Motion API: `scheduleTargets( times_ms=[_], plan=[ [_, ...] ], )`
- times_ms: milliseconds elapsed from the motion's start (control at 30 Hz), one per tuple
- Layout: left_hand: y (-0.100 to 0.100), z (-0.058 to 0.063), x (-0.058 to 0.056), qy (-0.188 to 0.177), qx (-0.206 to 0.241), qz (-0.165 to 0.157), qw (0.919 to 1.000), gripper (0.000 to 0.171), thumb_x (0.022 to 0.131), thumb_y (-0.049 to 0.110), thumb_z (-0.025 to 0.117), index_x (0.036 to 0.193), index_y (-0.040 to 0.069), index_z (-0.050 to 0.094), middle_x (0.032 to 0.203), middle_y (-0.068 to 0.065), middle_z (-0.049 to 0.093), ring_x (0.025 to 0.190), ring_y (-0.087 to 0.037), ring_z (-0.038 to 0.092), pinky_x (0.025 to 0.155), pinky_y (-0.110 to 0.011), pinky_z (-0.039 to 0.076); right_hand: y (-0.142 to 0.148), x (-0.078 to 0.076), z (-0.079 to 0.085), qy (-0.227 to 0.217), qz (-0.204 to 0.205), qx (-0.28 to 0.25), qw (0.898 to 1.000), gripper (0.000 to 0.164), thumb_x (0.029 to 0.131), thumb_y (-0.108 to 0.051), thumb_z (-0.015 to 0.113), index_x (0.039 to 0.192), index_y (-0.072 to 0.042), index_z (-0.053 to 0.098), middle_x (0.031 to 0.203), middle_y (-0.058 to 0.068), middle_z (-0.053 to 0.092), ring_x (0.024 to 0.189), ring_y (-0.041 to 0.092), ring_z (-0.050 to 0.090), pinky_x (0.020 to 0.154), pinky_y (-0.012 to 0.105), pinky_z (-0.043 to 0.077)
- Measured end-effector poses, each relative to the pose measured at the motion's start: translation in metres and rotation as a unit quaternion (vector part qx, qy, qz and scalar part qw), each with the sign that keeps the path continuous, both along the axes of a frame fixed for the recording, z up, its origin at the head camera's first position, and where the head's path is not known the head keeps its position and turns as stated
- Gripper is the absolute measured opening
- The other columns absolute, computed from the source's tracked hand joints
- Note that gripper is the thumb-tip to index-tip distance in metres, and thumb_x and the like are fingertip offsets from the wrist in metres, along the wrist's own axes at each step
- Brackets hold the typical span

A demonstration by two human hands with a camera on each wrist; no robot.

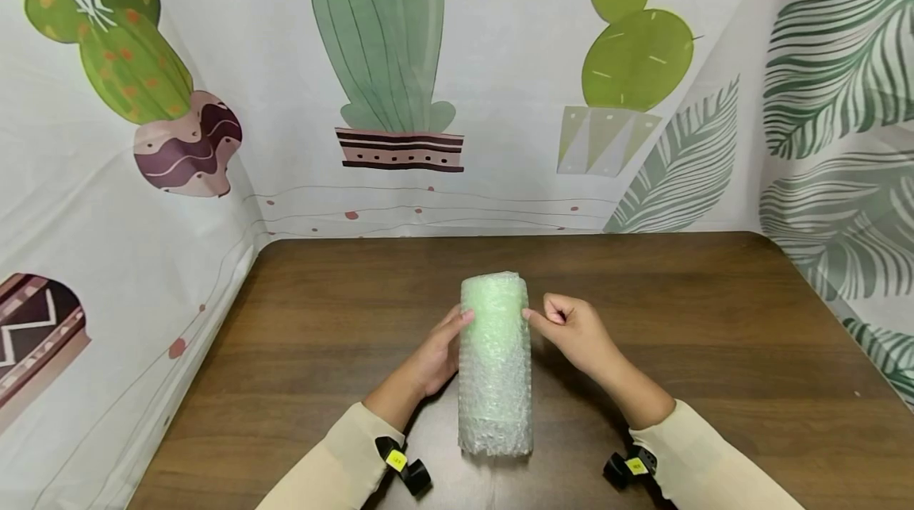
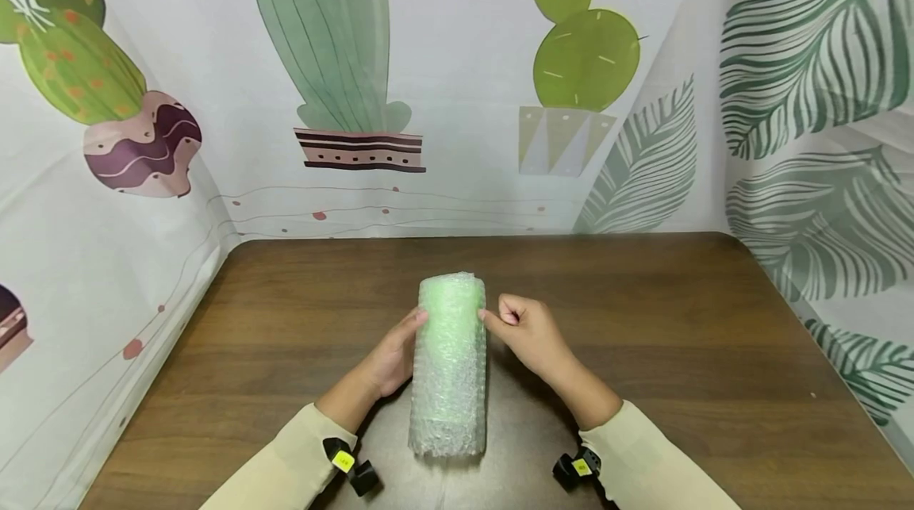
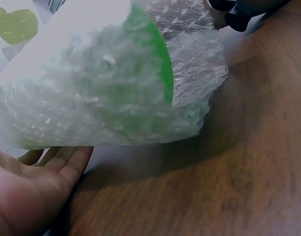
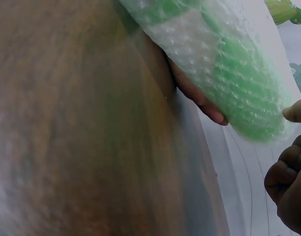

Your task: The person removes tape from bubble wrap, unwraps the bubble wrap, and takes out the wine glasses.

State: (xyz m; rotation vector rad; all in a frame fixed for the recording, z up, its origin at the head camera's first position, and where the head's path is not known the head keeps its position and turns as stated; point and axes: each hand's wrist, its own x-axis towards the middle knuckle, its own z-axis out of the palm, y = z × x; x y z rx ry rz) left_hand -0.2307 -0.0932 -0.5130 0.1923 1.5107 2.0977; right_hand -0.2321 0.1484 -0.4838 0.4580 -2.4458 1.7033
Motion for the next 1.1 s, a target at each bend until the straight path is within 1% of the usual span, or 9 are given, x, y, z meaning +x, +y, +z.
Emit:
scheduleTargets(
  times_ms=[167,333,433,533,633,767,900,1000,1100],
  plan=[
    [0.0009,-0.0001,0.0002,-0.008,-0.009,0.003,0.9999,0.064,0.102,0.041,0.043,0.157,0.016,0.023,0.123,-0.001,0.056,0.108,-0.014,0.057,0.095,-0.035,0.048,-0.0011,0.0016,-0.0003,0.017,0.017,0.004,1.0,0.054,0.092,-0.011,0.073,0.063,-0.009,0.027,0.06,-0.01,0.024,0.055,0.001,0.028,0.053,0.021,0.025],
    [0.0029,0.0025,0.0009,0.001,-0.016,0.012,0.9998,0.066,0.101,0.04,0.047,0.157,0.015,0.023,0.122,-0.004,0.056,0.106,-0.014,0.058,0.093,-0.035,0.049,-0.0019,0.0019,0.0,0.036,0.032,0.005,0.999,0.052,0.092,-0.003,0.07,0.063,-0.007,0.027,0.059,-0.009,0.025,0.055,0.004,0.03,0.052,0.021,0.026],
    [0.0035,0.0043,0.0017,0.001,-0.024,0.019,0.9995,0.065,0.099,0.039,0.049,0.156,0.017,0.025,0.119,-0.004,0.057,0.103,-0.015,0.06,0.09,-0.035,0.051,-0.003,0.003,0.0011,0.035,0.034,0.009,0.999,0.051,0.091,0.004,0.068,0.063,-0.007,0.027,0.059,-0.01,0.025,0.055,0.004,0.03,0.052,0.02,0.026],
    [0.004,0.0049,0.0023,-0.001,-0.028,0.025,0.9993,0.062,0.099,0.038,0.048,0.154,0.018,0.028,0.117,-0.003,0.058,0.101,-0.015,0.06,0.089,-0.036,0.052,-0.0043,0.0036,0.0022,0.032,0.03,0.008,0.999,0.05,0.088,0.012,0.064,0.062,-0.006,0.026,0.059,-0.011,0.025,0.055,0.002,0.03,0.054,0.019,0.027],
    [0.0037,0.0037,0.002,0.0,-0.028,0.029,0.9992,0.06,0.099,0.037,0.048,0.153,0.017,0.029,0.116,-0.003,0.059,0.1,-0.015,0.061,0.088,-0.035,0.052,-0.0045,0.0027,0.0015,0.034,0.028,0.004,0.999,0.048,0.086,0.016,0.061,0.063,-0.005,0.025,0.059,-0.01,0.025,0.055,0.001,0.029,0.055,0.019,0.027],
    [0.0023,0.0012,0.0006,-0.002,-0.031,0.03,0.9991,0.063,0.099,0.037,0.048,0.155,0.018,0.027,0.119,-0.007,0.058,0.101,-0.016,0.061,0.089,-0.035,0.052,-0.0031,0.0019,0.0017,0.036,0.026,-0.005,0.999,0.048,0.089,0.011,0.063,0.063,-0.006,0.027,0.059,-0.008,0.026,0.056,0.0,0.03,0.053,0.019,0.027],
    [0.001,-0.0007,-0.0013,-0.007,-0.03,0.029,0.9991,0.065,0.1,0.039,0.046,0.159,0.023,0.022,0.125,-0.009,0.054,0.105,-0.018,0.058,0.091,-0.036,0.05,0.0006,0.0006,0.0019,0.035,0.029,-0.024,0.999,0.045,0.093,0.002,0.066,0.064,-0.008,0.034,0.059,-0.007,0.029,0.056,0.001,0.032,0.051,0.022,0.027],
    [0.0004,-0.0017,-0.0025,-0.01,-0.021,0.025,0.9994,0.065,0.101,0.041,0.042,0.16,0.024,0.019,0.124,-0.008,0.052,0.104,-0.017,0.057,0.092,-0.036,0.05,0.0026,-0.0003,0.0027,0.024,0.027,-0.033,0.999,0.038,0.097,-0.006,0.063,0.066,-0.01,0.041,0.061,-0.007,0.032,0.057,0.002,0.033,0.052,0.024,0.029],
    [0.0001,-0.0018,-0.0023,-0.018,-0.009,0.021,0.9996,0.067,0.101,0.044,0.039,0.161,0.024,0.015,0.119,-0.005,0.053,0.101,-0.016,0.058,0.09,-0.035,0.05,0.0032,-0.0006,0.0041,0.007,0.01,-0.024,1.0,0.034,0.101,-0.013,0.06,0.07,-0.011,0.047,0.063,-0.007,0.033,0.059,0.004,0.034,0.054,0.025,0.031]
  ],
)
